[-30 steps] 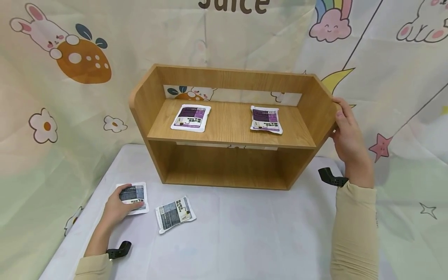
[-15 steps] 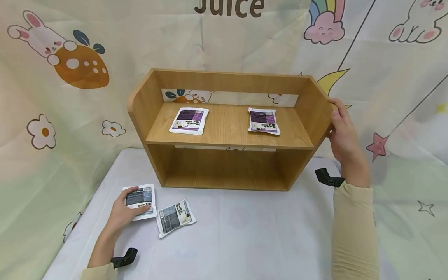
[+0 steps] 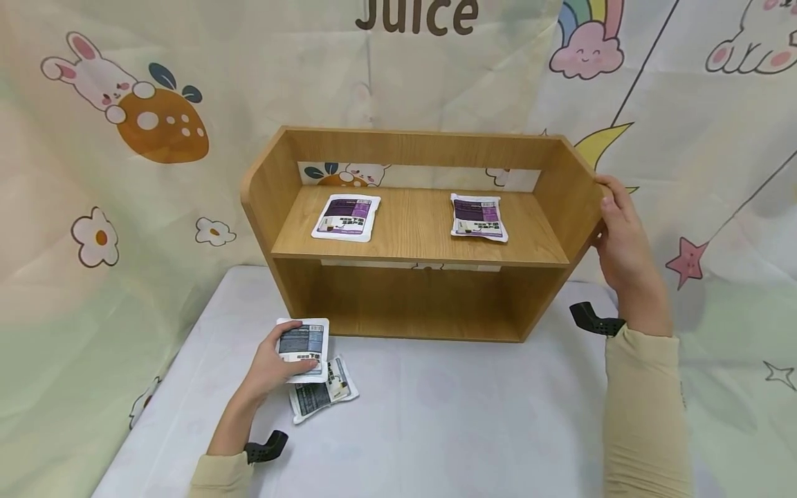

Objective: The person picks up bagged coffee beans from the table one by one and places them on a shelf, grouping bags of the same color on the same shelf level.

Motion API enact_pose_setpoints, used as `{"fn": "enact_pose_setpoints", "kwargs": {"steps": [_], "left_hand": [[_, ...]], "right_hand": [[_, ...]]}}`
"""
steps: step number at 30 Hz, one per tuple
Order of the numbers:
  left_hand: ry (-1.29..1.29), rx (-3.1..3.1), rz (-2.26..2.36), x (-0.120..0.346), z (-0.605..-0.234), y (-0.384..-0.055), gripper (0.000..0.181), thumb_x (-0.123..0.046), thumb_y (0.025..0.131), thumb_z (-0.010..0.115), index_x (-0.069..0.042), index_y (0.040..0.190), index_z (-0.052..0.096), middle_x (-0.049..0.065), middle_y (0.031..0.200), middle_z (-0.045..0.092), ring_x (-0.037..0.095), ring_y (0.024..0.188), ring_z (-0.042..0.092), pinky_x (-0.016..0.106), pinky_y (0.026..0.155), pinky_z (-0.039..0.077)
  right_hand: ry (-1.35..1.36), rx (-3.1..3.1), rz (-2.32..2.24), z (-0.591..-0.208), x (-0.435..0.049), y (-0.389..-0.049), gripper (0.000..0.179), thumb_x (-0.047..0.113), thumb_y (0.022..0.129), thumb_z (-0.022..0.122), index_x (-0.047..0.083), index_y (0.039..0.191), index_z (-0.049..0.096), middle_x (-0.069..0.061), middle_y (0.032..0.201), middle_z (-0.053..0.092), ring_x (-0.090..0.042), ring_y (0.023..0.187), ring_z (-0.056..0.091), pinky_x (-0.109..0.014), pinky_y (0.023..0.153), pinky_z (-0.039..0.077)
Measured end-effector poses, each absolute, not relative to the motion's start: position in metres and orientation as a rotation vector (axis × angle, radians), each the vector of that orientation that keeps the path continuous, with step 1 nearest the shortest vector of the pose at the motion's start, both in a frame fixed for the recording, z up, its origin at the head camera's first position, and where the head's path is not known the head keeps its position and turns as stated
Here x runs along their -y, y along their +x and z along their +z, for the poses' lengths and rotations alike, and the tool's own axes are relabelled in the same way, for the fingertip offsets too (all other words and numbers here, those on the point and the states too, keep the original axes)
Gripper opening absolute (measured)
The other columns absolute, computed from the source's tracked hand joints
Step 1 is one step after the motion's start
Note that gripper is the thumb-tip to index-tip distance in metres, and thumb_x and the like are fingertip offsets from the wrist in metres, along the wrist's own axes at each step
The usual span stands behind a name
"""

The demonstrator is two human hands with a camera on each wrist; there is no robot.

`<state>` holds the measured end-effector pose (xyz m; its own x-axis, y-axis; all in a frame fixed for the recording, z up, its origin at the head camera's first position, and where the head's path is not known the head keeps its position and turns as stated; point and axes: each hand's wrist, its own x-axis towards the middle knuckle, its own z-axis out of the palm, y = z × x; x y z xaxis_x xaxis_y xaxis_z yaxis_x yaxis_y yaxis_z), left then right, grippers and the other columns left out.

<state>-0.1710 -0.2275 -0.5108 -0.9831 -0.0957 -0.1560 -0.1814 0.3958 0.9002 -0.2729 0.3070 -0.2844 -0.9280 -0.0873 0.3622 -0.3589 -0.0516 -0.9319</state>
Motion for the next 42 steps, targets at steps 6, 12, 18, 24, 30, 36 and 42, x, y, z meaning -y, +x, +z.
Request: {"fn": "enact_pose_setpoints", "kwargs": {"steps": [6, 12, 18, 24, 30, 36, 42], "left_hand": [[-0.158, -2.549, 1.685, 0.205, -0.508, -0.188, 0.092, -0.023, 0.065, 0.092, -0.024, 0.143, 0.042, 0.017, 0.147, 0.034, 0.038, 0.126, 0.037, 0.056, 0.101, 0.033], [-0.098, -2.549, 1.678, 0.186, -0.508, -0.205, 0.091, -0.026, 0.066, 0.091, -0.025, 0.143, 0.042, 0.015, 0.146, 0.035, 0.037, 0.123, 0.04, 0.052, 0.097, 0.039], [-0.041, -2.54, 1.705, 0.175, -0.511, -0.229, 0.09, -0.024, 0.064, 0.092, -0.023, 0.14, 0.045, 0.013, 0.143, 0.039, 0.035, 0.123, 0.04, 0.052, 0.103, 0.033], [0.052, -2.543, 1.726, 0.164, -0.52, -0.259, 0.088, -0.022, 0.065, 0.092, -0.02, 0.139, 0.046, 0.012, 0.143, 0.04, 0.033, 0.126, 0.037, 0.051, 0.109, 0.024], [0.068, -2.565, 1.708, 0.163, -0.536, -0.28, 0.086, -0.02, 0.067, 0.091, -0.019, 0.14, 0.044, 0.013, 0.146, 0.036, 0.032, 0.129, 0.035, 0.05, 0.11, 0.022], [0.05, -2.545, 1.698, 0.159, -0.539, -0.293, 0.086, -0.024, 0.069, 0.09, -0.019, 0.141, 0.043, 0.015, 0.156, 0.02, 0.035, 0.138, 0.025, 0.052, 0.112, 0.017], [0.033, -2.552, 1.646, 0.16, -0.537, -0.306, 0.086, -0.024, 0.072, 0.088, -0.019, 0.143, 0.04, 0.013, 0.16, 0.011, 0.034, 0.142, 0.017, 0.052, 0.113, 0.014]], "right_hand": [[0.381, 2.098, 2.0, -0.284, -0.302, -0.271, 0.042, 0.039, 0.105, 0.034, 0.027, 0.145, 0.038, -0.007, 0.146, 0.028, -0.027, 0.131, 0.024, -0.054, 0.106, 0.016], [0.358, 2.11, 1.932, -0.287, -0.302, -0.27, 0.042, 0.041, 0.105, 0.034, 0.028, 0.144, 0.038, -0.007, 0.146, 0.027, -0.028, 0.131, 0.024, -0.059, 0.106, 0.015], [0.361, 2.116, 1.904, -0.289, -0.302, -0.274, 0.041, 0.041, 0.105, 0.034, 0.028, 0.144, 0.038, -0.006, 0.145, 0.028, -0.029, 0.13, 0.025, -0.06, 0.105, 0.016], [0.367, 2.084, 1.921, -0.288, -0.302, -0.275, 0.041, 0.04, 0.104, 0.034, 0.027, 0.143, 0.039, -0.006, 0.144, 0.029, -0.028, 0.129, 0.025, -0.058, 0.105, 0.016], [0.372, 2.092, 1.91, -0.29, -0.3, -0.273, 0.041, 0.04, 0.104, 0.034, 0.026, 0.143, 0.039, -0.006, 0.145, 0.028, -0.027, 0.13, 0.025, -0.058, 0.105, 0.016], [0.38, 2.079, 1.9, -0.289, -0.3, -0.275, 0.041, 0.039, 0.104, 0.035, 0.026, 0.143, 0.039, -0.006, 0.145, 0.028, -0.025, 0.13, 0.024, -0.056, 0.105, 0.016], [0.372, 2.05, 1.924, -0.291, -0.301, -0.275, 0.04, 0.037, 0.105, 0.036, 0.026, 0.143, 0.039, -0.005, 0.145, 0.028, -0.024, 0.129, 0.024, -0.053, 0.106, 0.014]]}}
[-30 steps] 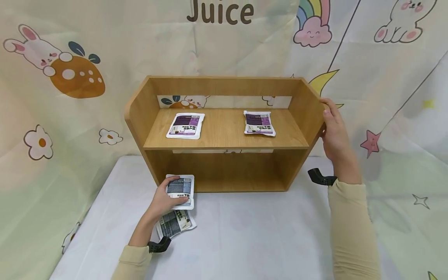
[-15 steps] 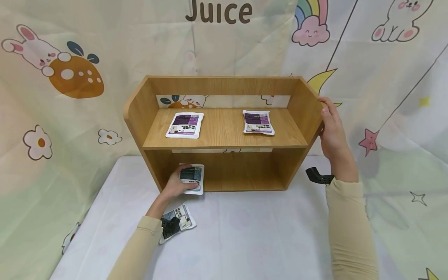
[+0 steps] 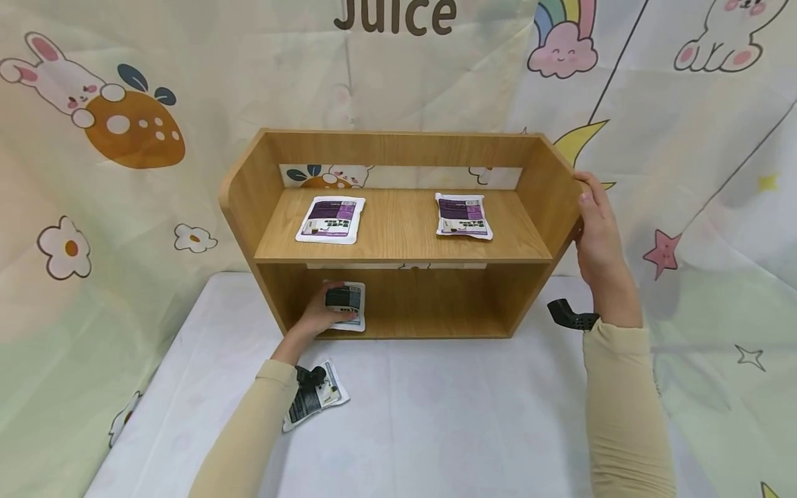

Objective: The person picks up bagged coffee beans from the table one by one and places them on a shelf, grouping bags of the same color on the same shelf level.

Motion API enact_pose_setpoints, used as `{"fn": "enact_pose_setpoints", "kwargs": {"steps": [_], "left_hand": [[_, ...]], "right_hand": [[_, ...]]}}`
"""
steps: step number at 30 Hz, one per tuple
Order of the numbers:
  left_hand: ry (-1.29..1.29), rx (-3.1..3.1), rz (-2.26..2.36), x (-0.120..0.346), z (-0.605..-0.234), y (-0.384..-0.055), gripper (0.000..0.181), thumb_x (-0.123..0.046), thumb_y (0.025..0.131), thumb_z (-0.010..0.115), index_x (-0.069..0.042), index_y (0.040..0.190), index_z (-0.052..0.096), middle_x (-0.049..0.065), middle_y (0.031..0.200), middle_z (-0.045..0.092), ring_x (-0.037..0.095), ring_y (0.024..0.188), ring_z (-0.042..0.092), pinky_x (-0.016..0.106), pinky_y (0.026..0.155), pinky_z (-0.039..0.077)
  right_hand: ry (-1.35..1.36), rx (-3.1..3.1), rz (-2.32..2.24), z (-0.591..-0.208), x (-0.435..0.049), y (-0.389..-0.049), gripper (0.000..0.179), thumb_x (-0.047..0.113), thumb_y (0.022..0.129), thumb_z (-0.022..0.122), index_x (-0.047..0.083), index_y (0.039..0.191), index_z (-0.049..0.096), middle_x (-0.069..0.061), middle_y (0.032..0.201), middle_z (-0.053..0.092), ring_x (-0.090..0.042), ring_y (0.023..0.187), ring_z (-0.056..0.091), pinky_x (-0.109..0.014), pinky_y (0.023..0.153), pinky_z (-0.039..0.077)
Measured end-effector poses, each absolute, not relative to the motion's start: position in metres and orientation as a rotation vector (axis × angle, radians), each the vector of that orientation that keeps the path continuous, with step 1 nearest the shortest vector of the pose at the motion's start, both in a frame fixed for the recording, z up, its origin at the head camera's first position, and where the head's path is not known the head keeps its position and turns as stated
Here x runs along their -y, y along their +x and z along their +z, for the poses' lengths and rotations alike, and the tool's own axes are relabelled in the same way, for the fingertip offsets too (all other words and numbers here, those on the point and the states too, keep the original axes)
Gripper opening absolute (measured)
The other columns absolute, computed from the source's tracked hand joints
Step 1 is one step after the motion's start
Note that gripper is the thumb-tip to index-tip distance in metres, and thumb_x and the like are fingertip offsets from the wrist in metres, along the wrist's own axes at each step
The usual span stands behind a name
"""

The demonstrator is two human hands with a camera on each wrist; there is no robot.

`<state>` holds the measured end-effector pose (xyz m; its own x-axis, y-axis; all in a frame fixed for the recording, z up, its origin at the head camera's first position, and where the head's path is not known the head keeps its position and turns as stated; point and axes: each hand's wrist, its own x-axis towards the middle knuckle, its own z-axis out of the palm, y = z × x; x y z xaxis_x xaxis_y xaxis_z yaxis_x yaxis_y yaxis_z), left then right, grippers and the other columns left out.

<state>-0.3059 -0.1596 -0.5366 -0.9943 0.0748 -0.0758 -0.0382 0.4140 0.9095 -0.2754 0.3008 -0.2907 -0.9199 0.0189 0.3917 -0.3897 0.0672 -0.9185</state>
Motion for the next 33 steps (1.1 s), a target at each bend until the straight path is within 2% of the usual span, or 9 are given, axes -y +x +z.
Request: {"fn": "enact_pose_setpoints", "kwargs": {"steps": [6, 10, 20, 27, 33], "left_hand": [[0.098, -2.52, 1.667, 0.163, -0.536, -0.317, 0.088, -0.021, 0.071, 0.088, -0.015, 0.143, 0.039, 0.015, 0.151, 0.028, 0.034, 0.133, 0.029, 0.051, 0.111, 0.021], [0.129, -2.509, 1.666, 0.166, -0.537, -0.323, 0.087, -0.018, 0.071, 0.088, -0.013, 0.143, 0.039, 0.015, 0.145, 0.033, 0.034, 0.128, 0.033, 0.05, 0.11, 0.024], [0.121, -2.567, 1.55, 0.17, -0.539, -0.325, 0.081, -0.024, 0.074, 0.086, -0.015, 0.14, 0.041, 0.014, 0.144, 0.035, 0.033, 0.127, 0.035, 0.049, 0.108, 0.027], [0.083, -2.657, 1.383, 0.172, -0.535, -0.324, 0.078, -0.033, 0.076, 0.084, -0.015, 0.141, 0.043, 0.015, 0.147, 0.032, 0.034, 0.131, 0.031, 0.052, 0.109, 0.025], [0.102, -2.75, 1.312, 0.17, -0.536, -0.321, 0.074, -0.033, 0.079, 0.082, -0.012, 0.14, 0.046, 0.017, 0.146, 0.031, 0.036, 0.131, 0.028, 0.054, 0.109, 0.022]], "right_hand": [[0.372, 2.028, 1.921, -0.29, -0.3, -0.275, 0.039, 0.037, 0.104, 0.036, 0.025, 0.142, 0.041, -0.005, 0.144, 0.029, -0.025, 0.129, 0.024, -0.053, 0.105, 0.015], [0.358, 2.018, 1.924, -0.291, -0.299, -0.274, 0.039, 0.037, 0.105, 0.036, 0.026, 0.141, 0.041, -0.004, 0.144, 0.029, -0.024, 0.129, 0.024, -0.052, 0.106, 0.014], [0.368, 2.002, 1.944, -0.289, -0.298, -0.275, 0.039, 0.034, 0.105, 0.036, 0.024, 0.141, 0.042, -0.004, 0.144, 0.029, -0.025, 0.129, 0.025, -0.052, 0.107, 0.015], [0.355, 2.003, 1.949, -0.29, -0.301, -0.273, 0.039, 0.034, 0.105, 0.036, 0.023, 0.142, 0.041, -0.005, 0.145, 0.028, -0.025, 0.129, 0.025, -0.051, 0.106, 0.015], [0.347, 1.986, 1.965, -0.292, -0.303, -0.272, 0.039, 0.034, 0.105, 0.036, 0.022, 0.142, 0.043, -0.005, 0.145, 0.03, -0.026, 0.13, 0.026, -0.051, 0.107, 0.016]]}}
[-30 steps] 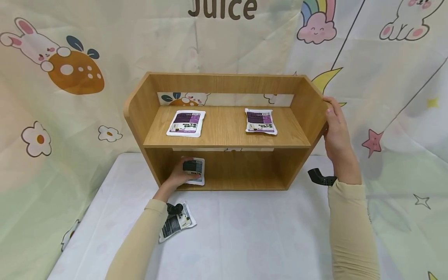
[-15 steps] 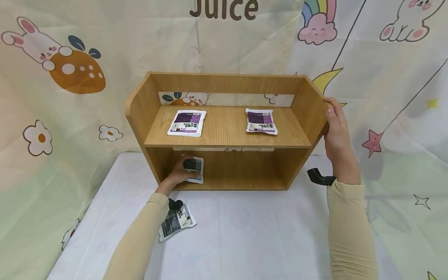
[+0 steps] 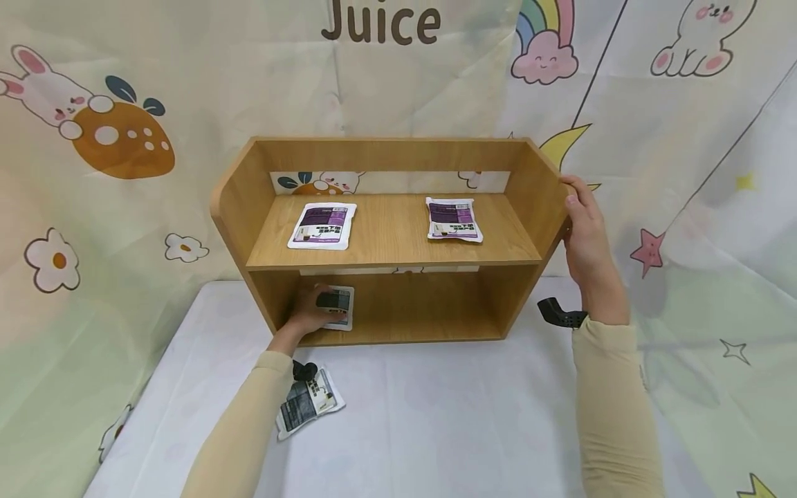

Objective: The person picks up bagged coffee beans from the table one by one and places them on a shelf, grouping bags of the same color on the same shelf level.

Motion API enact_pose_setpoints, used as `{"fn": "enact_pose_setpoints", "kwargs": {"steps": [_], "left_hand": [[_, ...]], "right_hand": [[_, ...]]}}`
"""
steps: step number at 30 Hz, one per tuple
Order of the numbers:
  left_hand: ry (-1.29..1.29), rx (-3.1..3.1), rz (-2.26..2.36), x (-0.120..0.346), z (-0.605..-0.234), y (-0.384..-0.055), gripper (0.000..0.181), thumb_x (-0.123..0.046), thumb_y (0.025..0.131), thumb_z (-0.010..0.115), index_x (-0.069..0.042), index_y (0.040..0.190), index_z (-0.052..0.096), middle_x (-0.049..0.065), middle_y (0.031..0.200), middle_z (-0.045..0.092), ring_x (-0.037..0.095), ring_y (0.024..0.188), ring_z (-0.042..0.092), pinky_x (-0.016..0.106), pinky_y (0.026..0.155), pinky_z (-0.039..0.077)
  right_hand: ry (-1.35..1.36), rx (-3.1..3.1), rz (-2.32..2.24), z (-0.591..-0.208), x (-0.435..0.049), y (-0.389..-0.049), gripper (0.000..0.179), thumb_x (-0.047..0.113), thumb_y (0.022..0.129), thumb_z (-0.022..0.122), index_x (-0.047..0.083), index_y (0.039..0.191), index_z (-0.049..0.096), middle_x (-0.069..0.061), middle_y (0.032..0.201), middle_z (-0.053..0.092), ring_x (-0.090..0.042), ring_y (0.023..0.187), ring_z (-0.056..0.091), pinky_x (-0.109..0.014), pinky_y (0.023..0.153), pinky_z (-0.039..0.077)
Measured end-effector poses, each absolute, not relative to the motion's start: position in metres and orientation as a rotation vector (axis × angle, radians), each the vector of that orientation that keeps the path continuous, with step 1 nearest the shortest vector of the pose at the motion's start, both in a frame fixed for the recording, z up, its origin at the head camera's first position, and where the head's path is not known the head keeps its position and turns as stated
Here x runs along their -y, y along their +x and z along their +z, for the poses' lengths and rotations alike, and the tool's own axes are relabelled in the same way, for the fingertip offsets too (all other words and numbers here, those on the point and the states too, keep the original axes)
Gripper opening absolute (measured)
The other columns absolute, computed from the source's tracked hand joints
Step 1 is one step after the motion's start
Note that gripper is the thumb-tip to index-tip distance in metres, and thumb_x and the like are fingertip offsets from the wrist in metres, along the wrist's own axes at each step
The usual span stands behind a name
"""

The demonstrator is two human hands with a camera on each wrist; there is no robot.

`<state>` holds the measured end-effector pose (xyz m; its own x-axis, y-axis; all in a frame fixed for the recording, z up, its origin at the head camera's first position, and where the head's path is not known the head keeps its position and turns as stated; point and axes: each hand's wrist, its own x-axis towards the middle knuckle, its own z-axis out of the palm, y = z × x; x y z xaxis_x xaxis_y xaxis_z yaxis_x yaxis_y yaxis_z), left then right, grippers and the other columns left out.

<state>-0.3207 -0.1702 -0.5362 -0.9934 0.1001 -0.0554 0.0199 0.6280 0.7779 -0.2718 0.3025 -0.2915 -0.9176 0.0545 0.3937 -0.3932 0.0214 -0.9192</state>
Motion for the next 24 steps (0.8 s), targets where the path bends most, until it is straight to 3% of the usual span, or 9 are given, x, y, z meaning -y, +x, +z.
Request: {"fn": "enact_pose_setpoints", "kwargs": {"steps": [13, 24], "left_hand": [[0.03, -2.852, 1.321, 0.174, -0.551, -0.315, 0.069, -0.036, 0.079, 0.081, -0.007, 0.135, 0.054, 0.026, 0.136, 0.023, 0.039, 0.122, 0.025, 0.052, 0.102, 0.027], [-0.032, -2.835, 1.345, 0.167, -0.547, -0.312, 0.068, -0.036, 0.083, 0.076, -0.005, 0.137, 0.049, 0.029, 0.145, 0.01, 0.044, 0.129, 0.02, 0.057, 0.104, 0.025]], "right_hand": [[0.372, 1.99, 1.923, -0.294, -0.302, -0.272, 0.04, 0.035, 0.105, 0.036, 0.023, 0.142, 0.042, -0.006, 0.146, 0.029, -0.028, 0.13, 0.025, -0.053, 0.105, 0.017], [0.301, 2.051, 1.893, -0.291, -0.304, -0.271, 0.04, 0.038, 0.104, 0.037, 0.028, 0.142, 0.043, -0.005, 0.147, 0.03, -0.028, 0.13, 0.027, -0.054, 0.106, 0.019]]}}
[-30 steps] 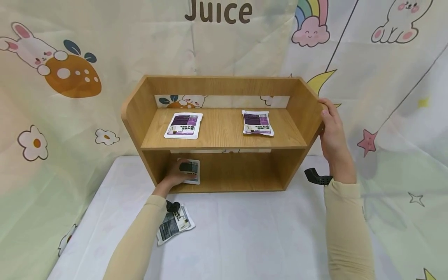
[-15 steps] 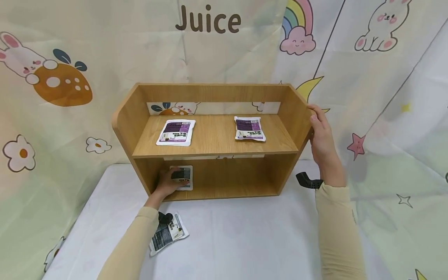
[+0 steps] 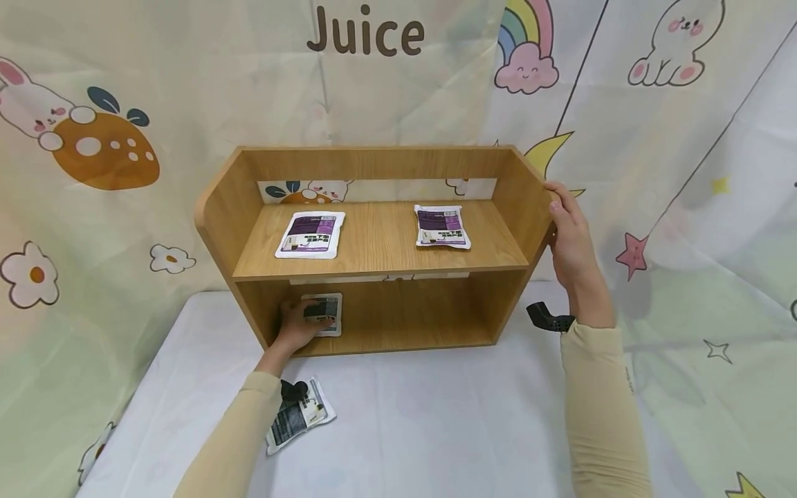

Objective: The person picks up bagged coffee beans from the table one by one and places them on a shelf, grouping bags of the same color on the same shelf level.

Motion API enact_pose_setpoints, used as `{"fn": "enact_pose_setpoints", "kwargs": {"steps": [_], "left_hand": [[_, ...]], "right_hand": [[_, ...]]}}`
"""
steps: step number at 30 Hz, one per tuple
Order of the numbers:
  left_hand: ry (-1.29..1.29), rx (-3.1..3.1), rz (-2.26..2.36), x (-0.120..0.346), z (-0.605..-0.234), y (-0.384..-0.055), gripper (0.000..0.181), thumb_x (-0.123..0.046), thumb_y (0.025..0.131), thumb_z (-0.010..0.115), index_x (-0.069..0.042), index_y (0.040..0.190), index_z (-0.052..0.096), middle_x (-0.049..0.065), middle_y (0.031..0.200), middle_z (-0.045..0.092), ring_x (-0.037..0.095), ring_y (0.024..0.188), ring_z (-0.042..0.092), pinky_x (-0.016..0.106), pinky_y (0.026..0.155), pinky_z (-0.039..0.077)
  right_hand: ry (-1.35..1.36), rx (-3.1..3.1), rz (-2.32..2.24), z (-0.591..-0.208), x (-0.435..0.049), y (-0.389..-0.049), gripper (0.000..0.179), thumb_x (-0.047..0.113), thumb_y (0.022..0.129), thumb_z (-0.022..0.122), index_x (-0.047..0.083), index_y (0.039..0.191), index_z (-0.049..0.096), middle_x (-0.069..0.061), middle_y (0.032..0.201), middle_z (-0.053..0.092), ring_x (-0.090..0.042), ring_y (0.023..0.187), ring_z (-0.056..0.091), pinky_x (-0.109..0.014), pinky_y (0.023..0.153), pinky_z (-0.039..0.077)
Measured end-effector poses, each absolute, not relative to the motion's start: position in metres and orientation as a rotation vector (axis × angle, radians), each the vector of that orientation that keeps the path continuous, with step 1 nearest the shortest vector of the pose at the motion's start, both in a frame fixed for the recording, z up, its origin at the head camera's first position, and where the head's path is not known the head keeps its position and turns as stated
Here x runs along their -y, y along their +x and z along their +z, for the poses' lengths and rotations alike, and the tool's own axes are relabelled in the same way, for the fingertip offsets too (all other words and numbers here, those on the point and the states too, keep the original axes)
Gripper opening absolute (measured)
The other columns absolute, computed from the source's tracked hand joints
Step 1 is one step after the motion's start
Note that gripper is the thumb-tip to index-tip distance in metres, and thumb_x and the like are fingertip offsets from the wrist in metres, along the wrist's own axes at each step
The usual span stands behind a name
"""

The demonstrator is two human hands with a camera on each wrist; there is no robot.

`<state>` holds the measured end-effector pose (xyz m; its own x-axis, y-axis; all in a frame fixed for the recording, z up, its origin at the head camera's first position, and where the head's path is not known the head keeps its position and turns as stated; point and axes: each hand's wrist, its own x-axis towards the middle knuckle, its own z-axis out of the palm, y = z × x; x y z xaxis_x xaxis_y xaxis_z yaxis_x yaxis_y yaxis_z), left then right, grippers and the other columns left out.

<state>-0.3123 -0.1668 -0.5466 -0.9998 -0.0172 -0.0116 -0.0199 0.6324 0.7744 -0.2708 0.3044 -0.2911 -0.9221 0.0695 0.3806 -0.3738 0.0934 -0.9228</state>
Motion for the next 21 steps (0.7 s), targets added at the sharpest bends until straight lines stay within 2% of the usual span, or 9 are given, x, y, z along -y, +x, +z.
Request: {"fn": "enact_pose_setpoints", "kwargs": {"steps": [7, 13, 17, 21], "left_hand": [[0.006, -2.84, 1.258, 0.169, -0.537, -0.301, 0.065, -0.035, 0.087, 0.072, -0.004, 0.138, 0.046, 0.028, 0.145, 0.015, 0.043, 0.13, 0.017, 0.057, 0.105, 0.023], [0.195, -2.904, 1.171, 0.172, -0.533, -0.294, 0.059, -0.03, 0.089, 0.07, -0.005, 0.137, 0.047, 0.026, 0.146, 0.021, 0.04, 0.134, 0.016, 0.057, 0.106, 0.019], [0.292, -2.866, 1.248, 0.175, -0.525, -0.283, 0.058, -0.027, 0.089, 0.071, -0.005, 0.138, 0.048, 0.024, 0.146, 0.029, 0.039, 0.133, 0.025, 0.057, 0.105, 0.025], [0.365, -2.724, 1.4, 0.181, -0.512, -0.269, 0.06, -0.026, 0.09, 0.07, -0.003, 0.139, 0.046, 0.023, 0.142, 0.039, 0.04, 0.127, 0.04, 0.056, 0.1, 0.035]], "right_hand": [[0.285, 2.047, 1.832, -0.294, -0.304, -0.274, 0.038, 0.034, 0.105, 0.036, 0.027, 0.141, 0.046, -0.005, 0.144, 0.032, -0.028, 0.127, 0.029, -0.054, 0.103, 0.023], [0.28, 2.019, 1.796, -0.293, -0.304, -0.279, 0.037, 0.031, 0.105, 0.036, 0.026, 0.139, 0.049, -0.003, 0.142, 0.035, -0.027, 0.126, 0.032, -0.053, 0.103, 0.024], [0.273, 2.014, 1.786, -0.294, -0.304, -0.28, 0.037, 0.03, 0.105, 0.035, 0.025, 0.138, 0.05, -0.004, 0.142, 0.036, -0.027, 0.125, 0.032, -0.052, 0.103, 0.025], [0.265, 2.021, 1.768, -0.298, -0.303, -0.28, 0.037, 0.031, 0.105, 0.035, 0.026, 0.138, 0.05, -0.003, 0.143, 0.037, -0.026, 0.127, 0.031, -0.05, 0.104, 0.024]]}}
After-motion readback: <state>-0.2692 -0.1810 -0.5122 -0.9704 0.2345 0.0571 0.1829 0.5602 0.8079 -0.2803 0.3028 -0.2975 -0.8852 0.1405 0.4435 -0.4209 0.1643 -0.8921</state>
